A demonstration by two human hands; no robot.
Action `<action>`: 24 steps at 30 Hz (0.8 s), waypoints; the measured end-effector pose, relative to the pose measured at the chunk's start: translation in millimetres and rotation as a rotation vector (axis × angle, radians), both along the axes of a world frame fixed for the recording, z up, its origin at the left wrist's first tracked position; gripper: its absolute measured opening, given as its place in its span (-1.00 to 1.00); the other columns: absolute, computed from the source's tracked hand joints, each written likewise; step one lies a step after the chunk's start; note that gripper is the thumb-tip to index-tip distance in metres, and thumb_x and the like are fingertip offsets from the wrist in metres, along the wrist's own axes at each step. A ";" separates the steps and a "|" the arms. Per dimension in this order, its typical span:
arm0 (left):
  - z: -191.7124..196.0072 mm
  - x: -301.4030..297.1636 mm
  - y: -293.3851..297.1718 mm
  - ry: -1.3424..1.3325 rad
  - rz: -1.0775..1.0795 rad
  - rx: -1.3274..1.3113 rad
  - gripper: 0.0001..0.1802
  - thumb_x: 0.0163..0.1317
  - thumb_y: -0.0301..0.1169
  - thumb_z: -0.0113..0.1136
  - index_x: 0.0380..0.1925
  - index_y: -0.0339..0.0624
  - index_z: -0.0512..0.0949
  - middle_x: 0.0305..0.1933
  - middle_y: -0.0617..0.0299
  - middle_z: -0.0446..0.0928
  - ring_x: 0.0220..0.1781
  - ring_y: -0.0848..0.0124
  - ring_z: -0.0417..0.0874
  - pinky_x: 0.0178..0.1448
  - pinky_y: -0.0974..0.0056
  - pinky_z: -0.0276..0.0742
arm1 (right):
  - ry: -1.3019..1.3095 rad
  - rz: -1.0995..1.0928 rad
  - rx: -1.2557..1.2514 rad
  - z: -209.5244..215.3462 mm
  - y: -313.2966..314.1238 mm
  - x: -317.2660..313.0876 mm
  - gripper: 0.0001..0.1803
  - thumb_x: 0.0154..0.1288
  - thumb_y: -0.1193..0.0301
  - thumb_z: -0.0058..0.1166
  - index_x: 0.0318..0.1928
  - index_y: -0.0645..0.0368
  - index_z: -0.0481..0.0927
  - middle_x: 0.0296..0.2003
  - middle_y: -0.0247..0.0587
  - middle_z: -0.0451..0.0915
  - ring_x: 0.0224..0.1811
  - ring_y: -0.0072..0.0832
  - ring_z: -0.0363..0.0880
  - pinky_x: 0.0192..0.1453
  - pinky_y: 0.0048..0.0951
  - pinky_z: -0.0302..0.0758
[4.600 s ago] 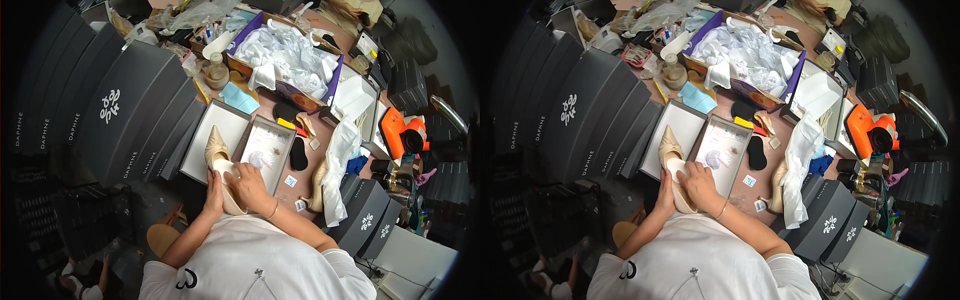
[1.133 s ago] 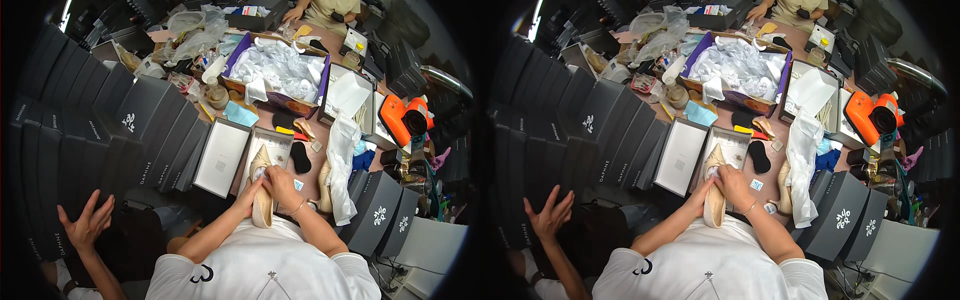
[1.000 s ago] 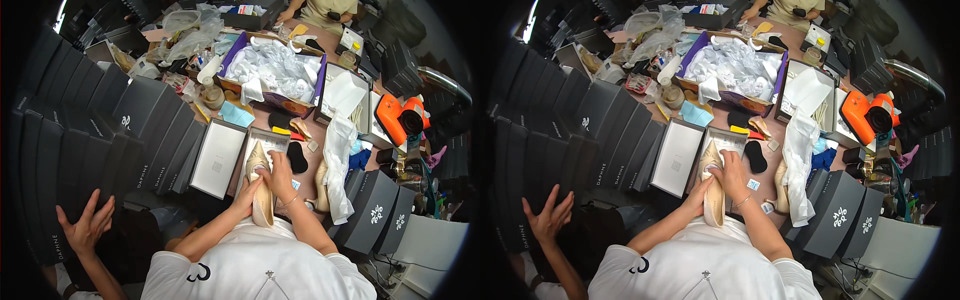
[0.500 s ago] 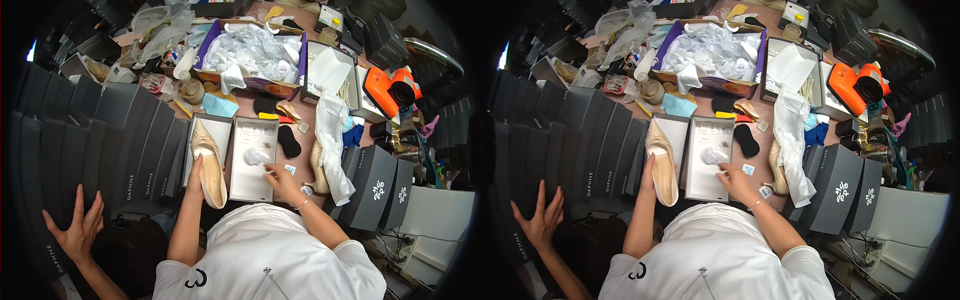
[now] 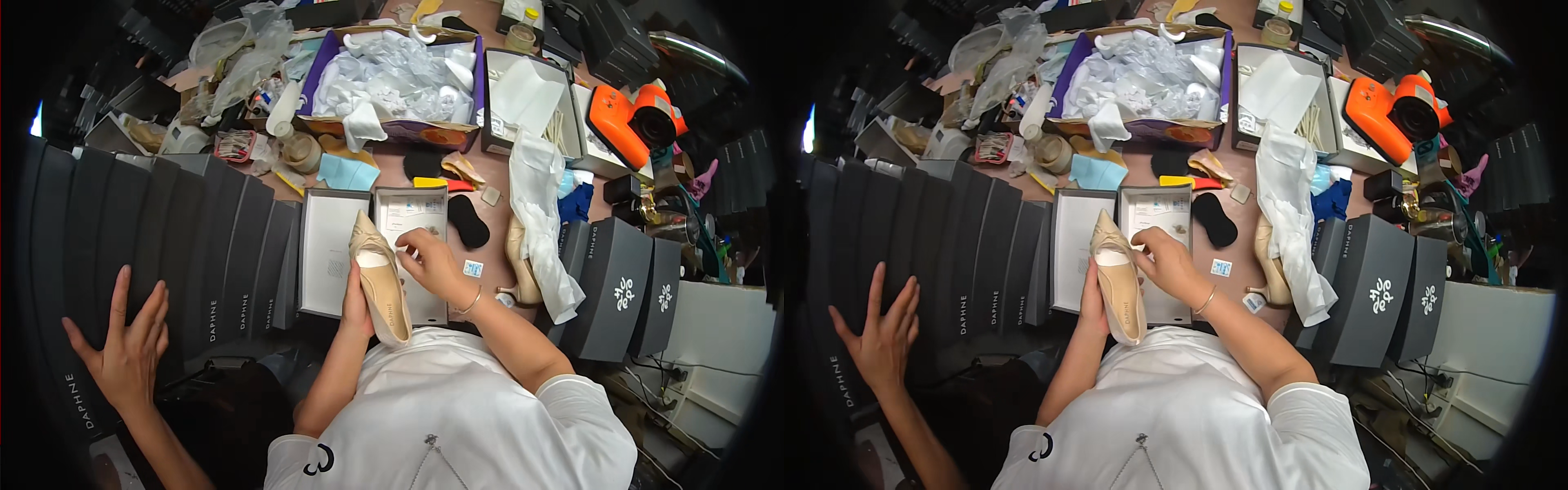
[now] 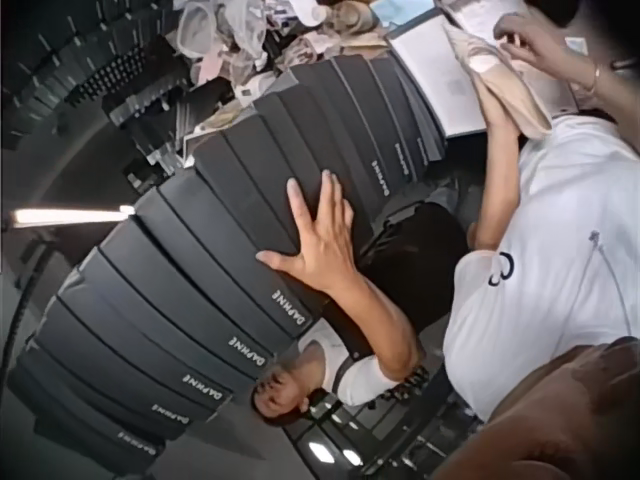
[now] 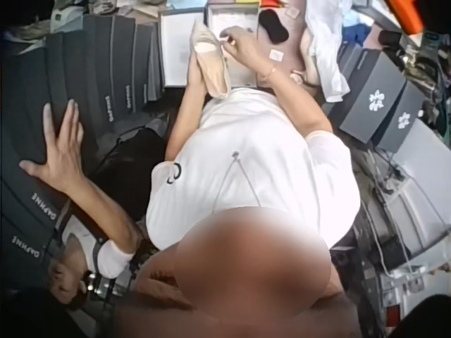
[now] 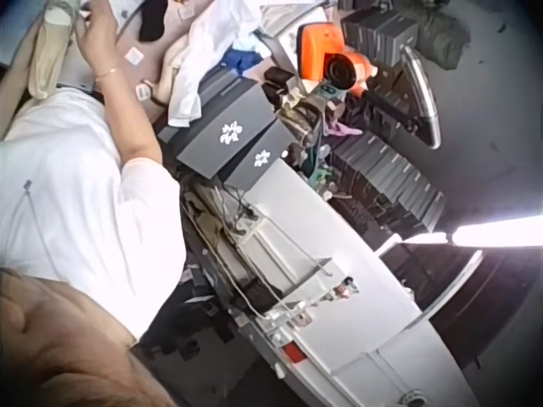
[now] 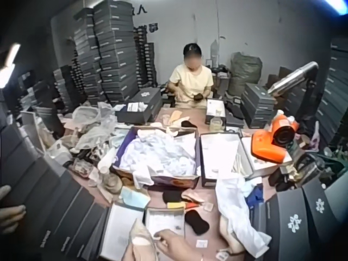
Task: The person is cleaning and packing a pair of high-heeled shoes into a shoebox with protective tissue paper and inserts.
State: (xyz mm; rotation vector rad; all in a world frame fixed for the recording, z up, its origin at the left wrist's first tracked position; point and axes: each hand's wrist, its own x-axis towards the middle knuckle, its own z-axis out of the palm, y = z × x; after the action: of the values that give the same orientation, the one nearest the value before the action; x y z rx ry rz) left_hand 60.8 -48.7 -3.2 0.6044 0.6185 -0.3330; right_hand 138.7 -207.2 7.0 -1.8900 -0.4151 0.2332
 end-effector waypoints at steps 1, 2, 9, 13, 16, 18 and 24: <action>-4.6 -1.5 1.9 -0.010 0.022 0.026 -0.29 0.38 0.21 -0.33 0.21 -0.14 0.30 0.00 0.07 0.52 -0.05 0.15 0.61 -0.06 0.10 0.61 | -0.159 0.100 -0.075 0.7 9.4 2.9 -0.81 0.09 0.52 0.13 -0.23 0.24 0.55 -0.31 -0.12 0.56 -0.31 -0.24 0.59 -0.18 -0.33 0.53; -7.2 -2.5 -0.7 -0.020 0.034 0.047 -0.30 0.39 0.19 -0.33 0.23 -0.13 0.29 0.03 0.08 0.51 -0.02 0.17 0.60 -0.03 0.12 0.60 | -0.319 0.187 -0.157 -1.3 16.4 5.6 -0.81 0.08 0.50 0.12 -0.24 0.21 0.54 -0.33 -0.15 0.55 -0.30 -0.25 0.58 -0.19 -0.31 0.51; -1.8 -11.9 -26.5 0.074 0.105 0.149 -0.41 0.44 0.05 -0.24 0.32 -0.03 0.13 0.30 0.13 0.27 0.30 0.24 0.36 0.25 0.10 0.42 | -0.681 0.424 -0.666 -9.3 36.4 -1.2 -0.88 0.10 0.36 0.05 -0.34 0.10 0.51 -0.44 -0.29 0.57 -0.36 -0.39 0.60 -0.30 -0.36 0.41; 13.3 -23.9 -28.9 0.107 0.082 0.138 -0.41 0.41 0.07 -0.21 0.26 -0.08 0.24 0.19 0.15 0.40 0.20 0.27 0.46 0.22 0.15 0.44 | -0.721 0.396 -0.616 -20.8 41.7 -11.6 -0.91 0.03 0.36 0.08 -0.47 0.07 0.56 -0.57 -0.38 0.59 -0.48 -0.43 0.61 -0.31 -0.36 0.38; 19.0 -35.2 -31.1 0.152 0.090 0.200 -0.40 0.40 0.07 -0.16 0.24 -0.10 0.26 0.17 0.16 0.41 0.18 0.28 0.47 0.20 0.16 0.44 | -0.660 0.428 -0.616 -21.0 38.9 -26.5 -0.92 0.04 0.36 0.08 -0.50 0.05 0.57 -0.55 -0.39 0.59 -0.47 -0.45 0.60 -0.34 -0.38 0.34; 22.1 -43.0 -28.3 0.168 0.055 0.210 -0.41 0.39 0.07 -0.14 0.23 -0.10 0.27 0.17 0.17 0.41 0.17 0.28 0.47 0.20 0.16 0.43 | -0.677 0.447 -0.547 -24.0 35.5 -30.2 -0.92 0.04 0.35 0.10 -0.49 0.05 0.57 -0.53 -0.39 0.59 -0.46 -0.45 0.60 -0.34 -0.39 0.35; 19.6 -51.5 -25.8 0.178 0.038 0.270 -0.42 0.38 0.05 -0.11 0.20 -0.12 0.29 0.14 0.17 0.42 0.15 0.30 0.48 0.19 0.17 0.43 | -0.582 0.428 -0.441 -35.0 34.6 -36.7 -0.88 0.04 0.37 0.11 -0.40 0.13 0.58 -0.47 -0.28 0.61 -0.46 -0.36 0.63 -0.40 -0.33 0.46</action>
State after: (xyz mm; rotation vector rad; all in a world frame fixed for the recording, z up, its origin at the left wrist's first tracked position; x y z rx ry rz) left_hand 9.3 -74.5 16.4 0.8258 0.8534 -0.2711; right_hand 102.0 -172.6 -28.0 -2.2724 -1.2526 0.0489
